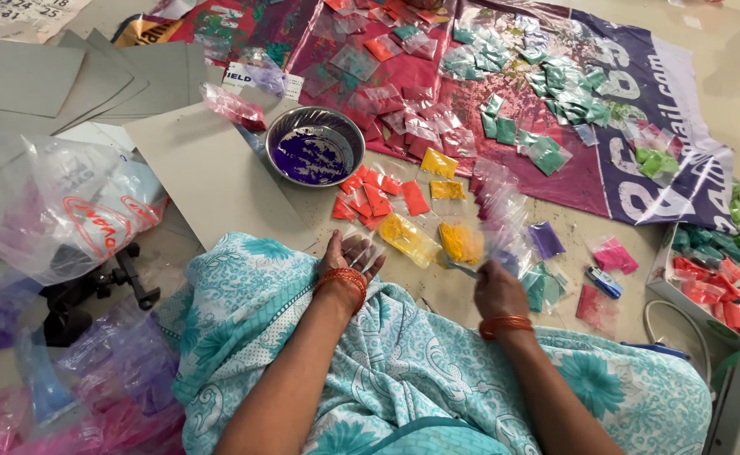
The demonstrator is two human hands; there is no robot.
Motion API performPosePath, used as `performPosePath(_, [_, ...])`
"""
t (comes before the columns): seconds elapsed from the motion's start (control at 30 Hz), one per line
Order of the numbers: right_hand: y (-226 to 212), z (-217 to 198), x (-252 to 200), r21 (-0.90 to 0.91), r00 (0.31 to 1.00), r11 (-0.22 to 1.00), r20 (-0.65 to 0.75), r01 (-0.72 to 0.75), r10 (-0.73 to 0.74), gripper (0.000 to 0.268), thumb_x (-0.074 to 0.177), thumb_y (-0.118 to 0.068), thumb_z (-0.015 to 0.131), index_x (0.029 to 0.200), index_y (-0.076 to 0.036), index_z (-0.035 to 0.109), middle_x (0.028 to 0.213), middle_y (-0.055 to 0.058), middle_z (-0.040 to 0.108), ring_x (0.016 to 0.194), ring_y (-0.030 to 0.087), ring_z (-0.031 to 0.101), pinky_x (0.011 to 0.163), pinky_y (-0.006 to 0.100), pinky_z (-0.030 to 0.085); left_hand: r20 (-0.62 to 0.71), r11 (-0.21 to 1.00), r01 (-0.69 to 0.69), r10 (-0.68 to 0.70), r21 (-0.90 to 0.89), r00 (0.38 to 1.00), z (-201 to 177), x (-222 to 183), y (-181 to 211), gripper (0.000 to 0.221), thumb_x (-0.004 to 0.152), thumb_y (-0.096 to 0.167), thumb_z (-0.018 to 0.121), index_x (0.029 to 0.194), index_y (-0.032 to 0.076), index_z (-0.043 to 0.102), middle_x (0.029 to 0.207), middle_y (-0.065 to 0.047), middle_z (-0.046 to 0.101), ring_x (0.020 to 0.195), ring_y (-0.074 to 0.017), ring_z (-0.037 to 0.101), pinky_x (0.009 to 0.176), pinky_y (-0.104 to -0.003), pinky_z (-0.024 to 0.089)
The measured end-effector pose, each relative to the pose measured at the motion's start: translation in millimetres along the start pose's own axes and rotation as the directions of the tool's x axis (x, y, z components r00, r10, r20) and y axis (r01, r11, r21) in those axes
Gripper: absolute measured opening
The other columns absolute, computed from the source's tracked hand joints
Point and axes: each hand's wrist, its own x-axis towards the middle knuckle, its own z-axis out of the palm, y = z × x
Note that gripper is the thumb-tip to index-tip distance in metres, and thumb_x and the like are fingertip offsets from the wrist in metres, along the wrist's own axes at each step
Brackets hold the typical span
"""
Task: Sealing small plastic bags filled with colored powder using a manual heat sealer.
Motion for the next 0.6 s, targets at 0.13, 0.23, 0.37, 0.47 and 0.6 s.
performPosePath(0.13, [21,-22,6,-0.014,0.998,0.999,0.052,-0.036,0.037,0.018,0.097,-0.025,0.063,0.11,-0.017,0.072,0.1,0.018,0.075,0.095,0.039,0.072,0.083,0.049,0.056,0.014,1.0,-0.019,0.019,0.019,1.0,4,-6,-1,0.041,0.096,0.05,0.062,0.093,0.008,0.061,0.095,-0.008,0.066,0.097,-0.0279,0.065,0.086,-0.054,0.062])
performPosePath(0.23, [-4,-46,10,-0.225,0.941,0.973,0.315,-0.049,0.12,0.026,0.09,-0.025,0.068,0.115,-0.024,0.074,0.112,0.011,0.075,0.109,0.034,0.069,0.09,0.049,0.054,-0.02,1.0,0.0,0.0,-0.001,1.0,5,-6,0,0.04,0.096,0.05,0.061,0.094,0.01,0.061,0.096,-0.007,0.066,0.097,-0.0259,0.065,0.086,-0.055,0.061])
performPosePath(0.37, [-21,-3,36,-0.104,0.951,0.945,0.062,0.309,-0.304,0.038,0.082,-0.027,0.076,0.119,-0.019,0.072,0.119,0.01,0.07,0.113,0.034,0.063,0.097,0.049,0.048,0.008,1.0,-0.002,0.002,0.002,1.0,2,-5,-1,0.041,0.097,0.05,0.06,0.095,0.009,0.061,0.096,-0.008,0.067,0.096,-0.028,0.066,0.086,-0.054,0.061])
performPosePath(0.47, [-39,28,63,-0.059,0.921,0.92,0.018,0.388,-0.388,0.036,0.083,-0.029,0.075,0.117,-0.017,0.072,0.118,0.009,0.07,0.112,0.035,0.062,0.096,0.048,0.047,0.026,1.0,0.016,-0.016,-0.012,1.0,-1,5,-2,0.042,0.096,0.051,0.061,0.094,0.009,0.061,0.095,-0.008,0.067,0.096,-0.0286,0.066,0.085,-0.054,0.061])
performPosePath(0.6, [-58,45,76,-0.002,0.893,0.894,0.019,0.449,-0.449,0.02,0.09,-0.032,0.069,0.1,-0.015,0.074,0.105,0.006,0.074,0.107,0.031,0.067,0.09,0.047,0.05,0.024,0.999,0.049,-0.048,-0.018,0.999,-6,13,-2,0.044,0.095,0.053,0.061,0.096,0.009,0.061,0.102,-0.008,0.065,0.1,-0.0302,0.067,0.083,-0.054,0.061])
